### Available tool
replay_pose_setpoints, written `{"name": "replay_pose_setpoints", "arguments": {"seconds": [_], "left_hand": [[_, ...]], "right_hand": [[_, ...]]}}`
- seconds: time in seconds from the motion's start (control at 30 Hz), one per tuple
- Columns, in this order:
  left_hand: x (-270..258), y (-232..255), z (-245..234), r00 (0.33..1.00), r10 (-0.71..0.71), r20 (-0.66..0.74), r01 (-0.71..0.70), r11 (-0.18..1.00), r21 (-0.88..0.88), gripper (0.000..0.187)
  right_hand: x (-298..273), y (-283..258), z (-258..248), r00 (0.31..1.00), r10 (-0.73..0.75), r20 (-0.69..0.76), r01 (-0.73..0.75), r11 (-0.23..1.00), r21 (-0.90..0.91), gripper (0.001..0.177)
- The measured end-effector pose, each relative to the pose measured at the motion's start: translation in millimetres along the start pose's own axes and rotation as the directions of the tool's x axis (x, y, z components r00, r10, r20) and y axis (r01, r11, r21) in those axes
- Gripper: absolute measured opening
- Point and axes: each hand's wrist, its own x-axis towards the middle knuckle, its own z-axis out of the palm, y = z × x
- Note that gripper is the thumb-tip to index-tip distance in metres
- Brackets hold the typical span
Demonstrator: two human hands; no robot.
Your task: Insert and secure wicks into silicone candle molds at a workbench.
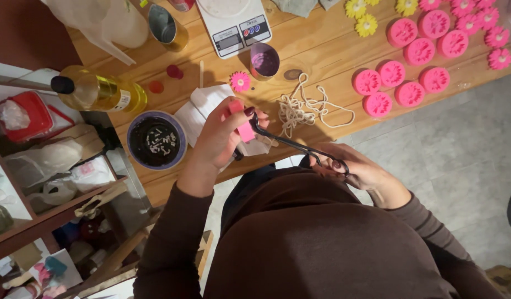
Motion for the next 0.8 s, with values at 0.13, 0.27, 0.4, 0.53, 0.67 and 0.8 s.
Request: {"name": "replay_pose_setpoints", "arguments": {"seconds": [0.13,0.27,0.4,0.53,0.67,0.8], "left_hand": [[-2,-2,-2,0.998,0.024,0.065,-0.024,1.000,-0.006,0.015],[0,-2,-3,0.999,0.011,0.037,-0.010,1.000,-0.014,0.015],[-1,0,0,0.998,0.008,0.056,-0.005,0.999,-0.041,0.015],[0,-1,-2,0.999,-0.005,0.042,0.006,1.000,-0.022,0.015],[-1,1,-1,0.999,-0.002,0.051,0.003,1.000,-0.018,0.016],[-1,1,0,0.999,-0.013,0.045,0.014,1.000,-0.017,0.017]], "right_hand": [[-2,3,-2,1.000,-0.017,-0.006,0.017,1.000,-0.020,0.074],[-1,2,-3,1.000,0.014,-0.002,-0.014,0.999,0.030,0.070],[-2,3,-6,1.000,0.024,0.011,-0.025,0.998,0.060,0.067],[-3,16,-16,1.000,0.018,0.004,-0.018,0.999,0.035,0.068],[-1,20,-17,0.999,-0.046,-0.027,0.047,0.998,0.047,0.059],[-2,30,-29,0.996,-0.083,0.013,0.082,0.993,0.086,0.047]]}}
